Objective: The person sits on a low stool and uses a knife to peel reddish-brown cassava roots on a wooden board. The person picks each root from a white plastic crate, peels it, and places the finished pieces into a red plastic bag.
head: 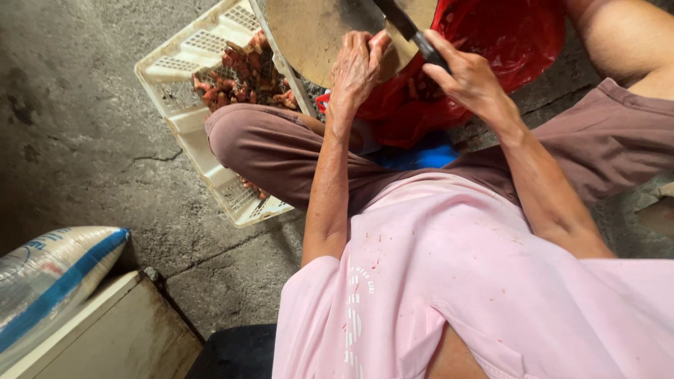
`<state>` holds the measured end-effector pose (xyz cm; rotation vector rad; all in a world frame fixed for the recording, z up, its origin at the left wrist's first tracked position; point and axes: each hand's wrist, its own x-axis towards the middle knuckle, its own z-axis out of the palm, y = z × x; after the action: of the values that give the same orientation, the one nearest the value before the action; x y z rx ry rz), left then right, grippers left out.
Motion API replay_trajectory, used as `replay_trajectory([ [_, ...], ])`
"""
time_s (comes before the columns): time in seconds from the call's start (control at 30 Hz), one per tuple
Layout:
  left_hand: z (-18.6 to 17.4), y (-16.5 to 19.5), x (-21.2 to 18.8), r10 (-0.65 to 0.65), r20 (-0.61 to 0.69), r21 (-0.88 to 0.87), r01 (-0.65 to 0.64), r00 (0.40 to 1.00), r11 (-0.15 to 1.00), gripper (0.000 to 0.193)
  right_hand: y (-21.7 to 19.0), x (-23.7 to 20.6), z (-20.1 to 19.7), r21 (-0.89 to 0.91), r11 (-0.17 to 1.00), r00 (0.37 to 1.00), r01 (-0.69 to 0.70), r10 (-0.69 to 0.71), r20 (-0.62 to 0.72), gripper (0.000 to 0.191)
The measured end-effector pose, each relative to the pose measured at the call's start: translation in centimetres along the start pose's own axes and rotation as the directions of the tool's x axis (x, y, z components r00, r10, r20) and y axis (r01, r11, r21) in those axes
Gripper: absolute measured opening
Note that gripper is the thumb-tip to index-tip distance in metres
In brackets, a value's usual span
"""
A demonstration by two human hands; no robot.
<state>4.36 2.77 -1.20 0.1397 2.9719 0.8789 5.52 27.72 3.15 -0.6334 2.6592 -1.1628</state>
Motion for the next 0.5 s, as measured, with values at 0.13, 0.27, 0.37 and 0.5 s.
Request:
replay_trajectory([
  [0.13, -0.1, 0.9, 0.5, -0.202, 0.253, 0.145, 0.169, 0.946, 0.975, 0.042, -0.1, -3.3, -2.5, 0.103, 0.985, 0.990, -0.141, 0.141, 0.008, 0.063],
  [0.27, 1.2, 0.3, -0.1, -0.175, 0.210, 0.105, 0.155, 0.962, 0.982, 0.039, -1.1, -5.6, -4.8, -0.015, 0.990, 0.986, -0.139, 0.137, -0.096, 0.059],
  [0.37, 1.4, -1.7, 0.0, -0.038, 0.148, 0.072, 0.027, 0.988, 0.997, 0.033, -1.6, -7.7, -7.0, 0.312, 0.848, 0.894, -0.429, 0.448, 0.011, 0.061],
  [0.5, 1.3, -2.9, 3.8, 0.165, -0.105, -0.037, -0.170, 0.981, 0.985, 0.012, -1.5, -10.9, -9.0, 0.412, 0.789, 0.859, -0.456, 0.512, -0.029, 0.062],
])
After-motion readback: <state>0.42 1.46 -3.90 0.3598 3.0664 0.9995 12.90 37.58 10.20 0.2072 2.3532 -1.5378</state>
